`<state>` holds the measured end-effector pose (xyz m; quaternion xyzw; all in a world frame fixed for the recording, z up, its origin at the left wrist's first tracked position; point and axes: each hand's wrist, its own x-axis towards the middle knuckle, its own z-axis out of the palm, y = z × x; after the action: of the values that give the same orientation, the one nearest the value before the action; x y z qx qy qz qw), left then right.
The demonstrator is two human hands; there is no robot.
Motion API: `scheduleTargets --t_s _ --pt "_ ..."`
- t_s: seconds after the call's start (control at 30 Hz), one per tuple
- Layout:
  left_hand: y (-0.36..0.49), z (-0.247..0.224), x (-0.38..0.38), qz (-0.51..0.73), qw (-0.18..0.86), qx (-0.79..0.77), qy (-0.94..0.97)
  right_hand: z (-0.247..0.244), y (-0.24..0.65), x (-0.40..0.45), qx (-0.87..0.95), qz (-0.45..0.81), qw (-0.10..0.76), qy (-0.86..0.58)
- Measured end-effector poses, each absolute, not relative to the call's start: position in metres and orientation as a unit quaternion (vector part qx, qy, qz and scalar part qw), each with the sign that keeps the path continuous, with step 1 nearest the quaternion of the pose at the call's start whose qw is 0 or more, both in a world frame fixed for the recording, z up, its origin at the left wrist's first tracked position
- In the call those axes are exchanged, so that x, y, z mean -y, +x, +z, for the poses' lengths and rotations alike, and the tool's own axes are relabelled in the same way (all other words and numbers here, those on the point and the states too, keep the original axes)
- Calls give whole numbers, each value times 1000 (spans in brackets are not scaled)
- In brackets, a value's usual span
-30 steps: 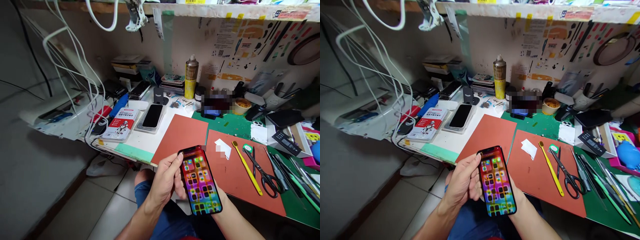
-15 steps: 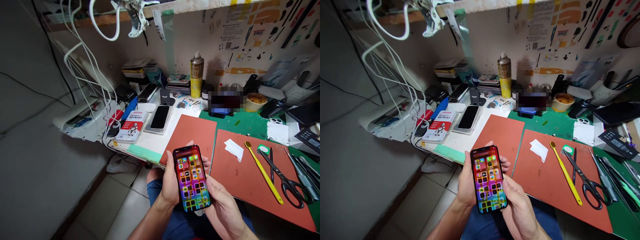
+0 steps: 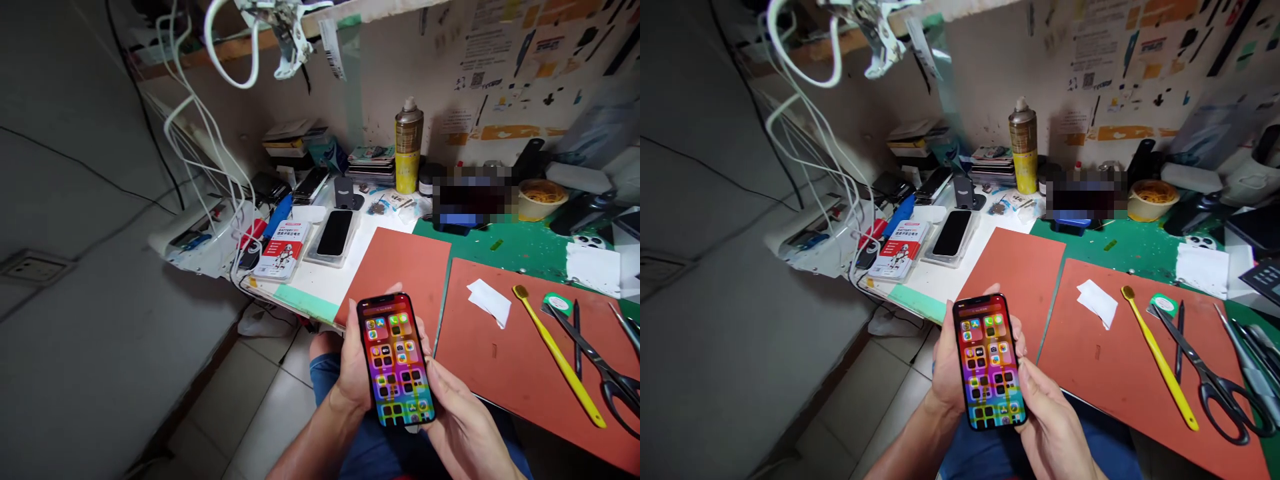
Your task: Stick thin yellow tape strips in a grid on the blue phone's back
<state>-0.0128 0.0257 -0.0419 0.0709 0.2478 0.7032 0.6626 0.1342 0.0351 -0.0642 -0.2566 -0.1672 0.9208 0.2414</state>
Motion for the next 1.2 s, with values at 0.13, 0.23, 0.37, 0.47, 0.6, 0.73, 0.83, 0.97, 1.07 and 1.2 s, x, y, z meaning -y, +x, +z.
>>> scheduleTargets --t_s 0.13,0.23,0.37,0.47,0.6,0.73,0.83,0.97,1.07,1.2 --pt "-12 -45 -23 708 663 -234 73 -81 141 -29 152 906 242 -313" --pt "-13 -49 -19 706 660 -242 82 -88 149 -28 201 868 258 -373" --pt "-13 -51 -13 689 681 -235 83 -87 169 -36 432 751 287 -409" --pt "-9 -51 -8 682 681 -253 90 -75 181 -46 552 633 321 -437" --pt "-2 -51 1 652 690 -300 98 -49 178 -63 590 578 360 -434" --pt "7 -54 8 608 683 -383 132 -33 161 -77 613 621 317 -371" --pt "14 -55 12 608 655 -423 151 -31 151 -80 622 643 297 -334" --pt "20 -53 12 603 646 -444 150 -32 145 -77 615 662 290 -315" --pt "21 -50 11 601 638 -454 159 -33 144 -75 594 683 281 -319" --pt "23 -50 9 620 623 -449 163 -33 144 -79 583 699 275 -310"
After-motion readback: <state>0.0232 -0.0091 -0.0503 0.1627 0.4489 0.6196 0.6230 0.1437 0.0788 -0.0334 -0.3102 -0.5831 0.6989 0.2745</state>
